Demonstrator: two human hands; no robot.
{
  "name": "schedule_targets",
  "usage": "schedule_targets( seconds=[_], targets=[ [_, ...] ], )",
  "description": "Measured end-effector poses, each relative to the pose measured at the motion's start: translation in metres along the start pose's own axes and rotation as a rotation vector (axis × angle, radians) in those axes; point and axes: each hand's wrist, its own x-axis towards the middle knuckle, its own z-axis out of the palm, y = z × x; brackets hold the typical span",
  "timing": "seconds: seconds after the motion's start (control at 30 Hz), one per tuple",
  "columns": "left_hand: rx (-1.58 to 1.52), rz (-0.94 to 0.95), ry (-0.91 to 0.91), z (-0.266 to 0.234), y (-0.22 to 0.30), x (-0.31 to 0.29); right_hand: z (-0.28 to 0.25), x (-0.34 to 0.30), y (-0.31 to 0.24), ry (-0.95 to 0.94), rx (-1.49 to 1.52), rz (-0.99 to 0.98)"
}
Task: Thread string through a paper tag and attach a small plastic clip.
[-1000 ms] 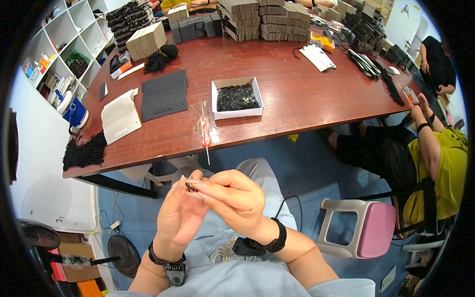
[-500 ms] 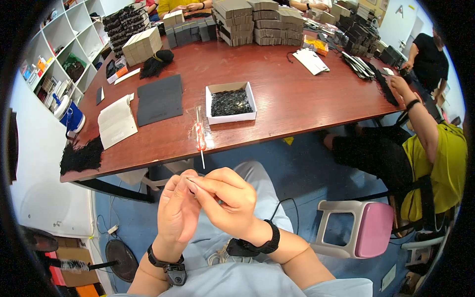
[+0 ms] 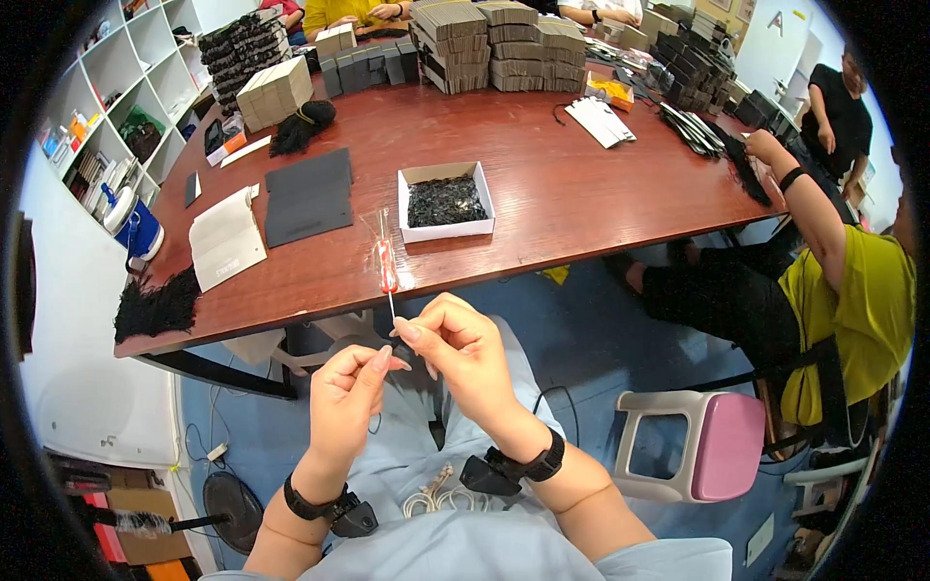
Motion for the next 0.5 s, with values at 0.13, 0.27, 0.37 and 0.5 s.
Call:
schedule_targets(
  seconds=[0.13,0.27,0.37,0.5],
  targets=[
    [-0.128,-0.076,-0.007,0.002,-0.002,-0.001,0.001,-0.001,0.001,-0.006,-0.012,0.021],
    [0.083,0.045,0.067,0.015,-0.003,0.007,-0.014,-0.002,0.005,-0.081,-0.245,-0.201],
    [0.102,0.037,0.050,0.003,-0.009,0.005,-0.014,-0.005,0.014,-0.093,-0.245,-0.208],
    [-0.224,-0.048,0.115,-0.013,-0.015,-0.008,0.009,-0.013,0.023,-0.073,-0.334,-0.319]
  ],
)
